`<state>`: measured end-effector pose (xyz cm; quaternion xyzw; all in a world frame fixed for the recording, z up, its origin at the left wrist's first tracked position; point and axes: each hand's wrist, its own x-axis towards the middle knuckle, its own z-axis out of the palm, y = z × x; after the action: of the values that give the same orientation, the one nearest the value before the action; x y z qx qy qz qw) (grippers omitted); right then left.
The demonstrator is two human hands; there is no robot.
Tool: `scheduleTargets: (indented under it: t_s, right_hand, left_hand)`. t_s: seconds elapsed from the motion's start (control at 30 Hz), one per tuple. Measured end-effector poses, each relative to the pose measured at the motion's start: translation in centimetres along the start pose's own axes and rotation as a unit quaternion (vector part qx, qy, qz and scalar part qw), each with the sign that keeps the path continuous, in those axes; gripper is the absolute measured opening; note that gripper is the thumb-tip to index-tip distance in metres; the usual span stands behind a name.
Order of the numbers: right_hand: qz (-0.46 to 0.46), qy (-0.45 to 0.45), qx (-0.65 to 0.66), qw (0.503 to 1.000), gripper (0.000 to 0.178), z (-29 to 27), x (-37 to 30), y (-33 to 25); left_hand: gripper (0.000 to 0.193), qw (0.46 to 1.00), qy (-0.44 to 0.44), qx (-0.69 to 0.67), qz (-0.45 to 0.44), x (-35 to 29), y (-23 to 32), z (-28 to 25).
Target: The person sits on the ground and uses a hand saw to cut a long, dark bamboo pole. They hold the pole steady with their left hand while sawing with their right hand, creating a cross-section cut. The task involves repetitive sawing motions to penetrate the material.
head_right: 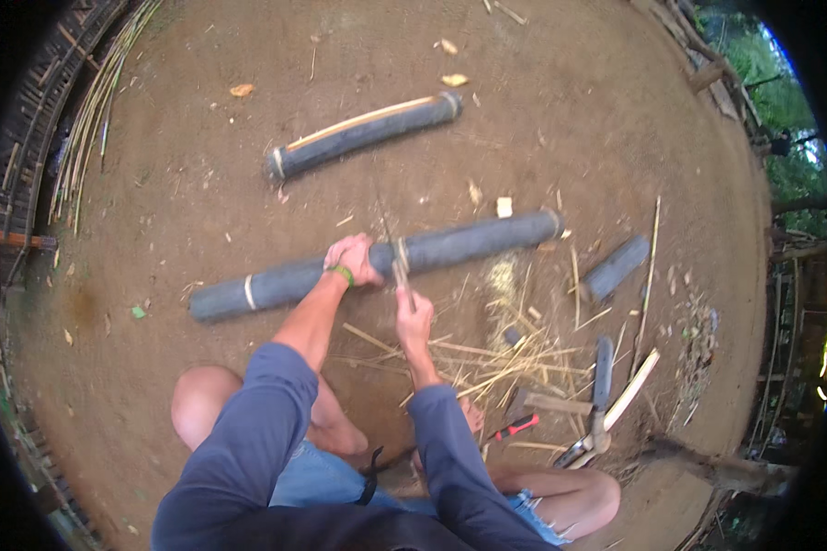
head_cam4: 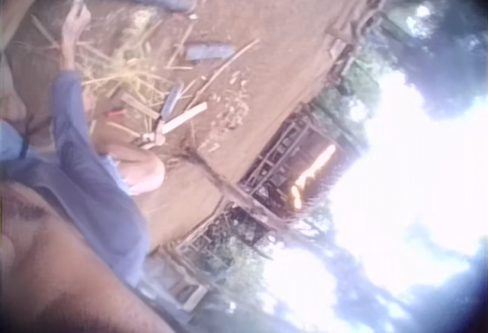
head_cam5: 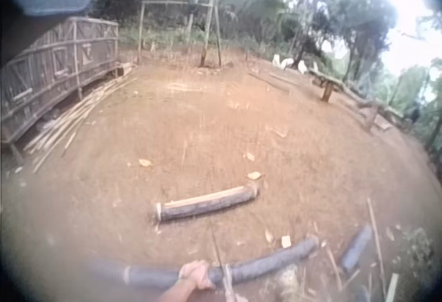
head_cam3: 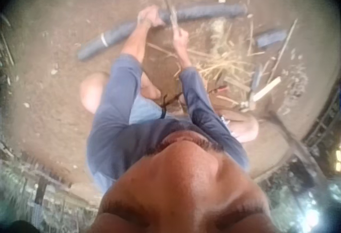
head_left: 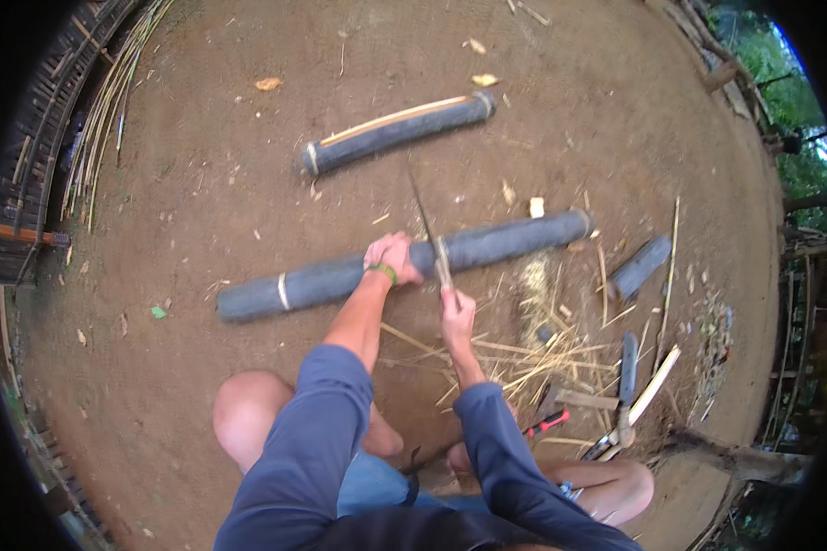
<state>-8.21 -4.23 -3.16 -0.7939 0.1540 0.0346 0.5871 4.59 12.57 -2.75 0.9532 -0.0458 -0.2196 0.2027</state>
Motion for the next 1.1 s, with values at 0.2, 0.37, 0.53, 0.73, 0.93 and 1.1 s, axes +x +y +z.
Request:
scheduleTargets:
  t_s: [0.2,0.37,0.53,0.73,0.93,1.1]
  right_hand:
    - [-0.009,-0.002,0.034,0.999,0.042,-4.4,-8.5,3.7]
    - [-0.052,0.046,-0.045,0.997,0.043,-3.6,-9.7,3.4]
    - [0.07,-0.019,-0.026,0.997,0.048,-6.7,-7.2,0.0]
    - [-0.013,-0.03,0.004,0.999,0.04,-10.1,-6.4,-13.6]
    - [-0.122,0.087,0.006,0.989,0.034,-17.7,-10.8,-23.2]
    - [-0.084,0.047,0.053,0.994,0.038,-28.3,-14.2,-26.1]
  left_hand:
    - [0.085,1.0,-0.009,-0.003,0.006,-0.4,-1.0,0.1]
    - [0.081,1.0,-0.006,0.006,-0.008,-0.1,-0.2,1.0]
    - [0.085,1.0,-0.005,0.016,-0.001,-0.3,-0.6,0.8]
    - [0.084,0.997,0.065,0.037,0.019,-2.0,1.1,2.0]
    - [0.087,0.997,0.063,0.041,0.01,-2.9,1.0,2.1]
    - [0.094,0.987,0.142,0.049,0.054,-2.7,0.1,3.6]
